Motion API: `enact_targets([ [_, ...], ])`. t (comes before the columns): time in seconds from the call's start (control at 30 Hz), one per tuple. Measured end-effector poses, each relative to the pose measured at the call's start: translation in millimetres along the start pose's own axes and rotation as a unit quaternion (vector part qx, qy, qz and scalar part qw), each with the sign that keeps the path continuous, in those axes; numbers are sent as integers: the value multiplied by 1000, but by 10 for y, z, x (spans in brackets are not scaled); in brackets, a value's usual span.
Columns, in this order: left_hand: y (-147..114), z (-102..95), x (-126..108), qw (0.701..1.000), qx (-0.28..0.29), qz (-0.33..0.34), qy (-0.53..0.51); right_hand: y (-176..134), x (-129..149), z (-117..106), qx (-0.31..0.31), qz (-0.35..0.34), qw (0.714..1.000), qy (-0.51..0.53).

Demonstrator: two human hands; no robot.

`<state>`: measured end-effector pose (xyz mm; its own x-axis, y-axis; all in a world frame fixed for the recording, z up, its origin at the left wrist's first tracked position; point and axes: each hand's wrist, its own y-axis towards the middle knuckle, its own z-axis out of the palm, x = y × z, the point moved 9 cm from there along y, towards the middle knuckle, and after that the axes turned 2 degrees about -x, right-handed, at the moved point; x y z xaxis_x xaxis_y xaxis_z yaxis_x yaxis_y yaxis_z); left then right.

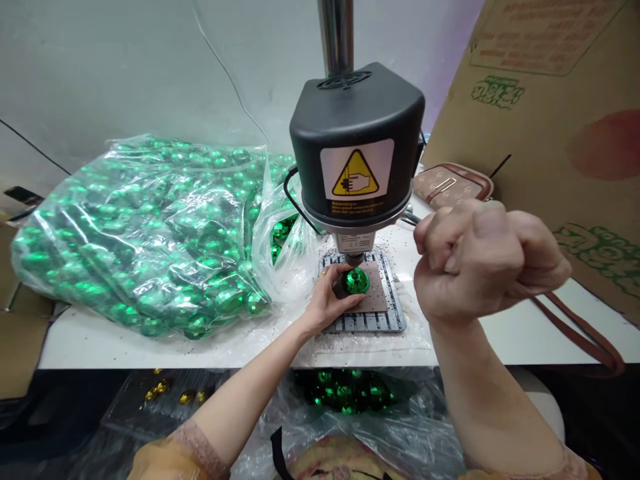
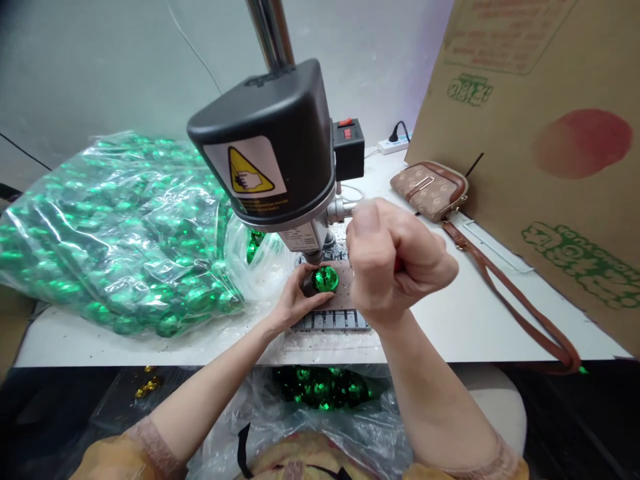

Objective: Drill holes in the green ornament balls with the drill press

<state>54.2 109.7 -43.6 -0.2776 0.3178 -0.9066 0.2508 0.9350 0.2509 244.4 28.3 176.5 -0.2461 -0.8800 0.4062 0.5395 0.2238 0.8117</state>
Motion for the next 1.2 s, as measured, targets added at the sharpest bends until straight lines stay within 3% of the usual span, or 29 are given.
enact_targets([
  [0.23, -1, -7, -15, 1000, 2, 7, 2, -73, -54, -51, 8, -18, 999, 41],
  [0.4, -1, -5, -17, 1000, 2, 10, 2, -121, -1, -71, 5, -72, 995, 69],
  [1.0, 15, 7, 7, 1000, -6, 5, -14, -240, -33, -99, 55, -84, 991, 92],
  [1.1, 9, 10, 14, 1000, -6, 0, -16, -260, -23, -120, 39, -85, 991, 94],
  [1.2, 3, 6, 22, 1000, -8, 0, -17, -141, -26, -88, 1, -43, 996, 77],
])
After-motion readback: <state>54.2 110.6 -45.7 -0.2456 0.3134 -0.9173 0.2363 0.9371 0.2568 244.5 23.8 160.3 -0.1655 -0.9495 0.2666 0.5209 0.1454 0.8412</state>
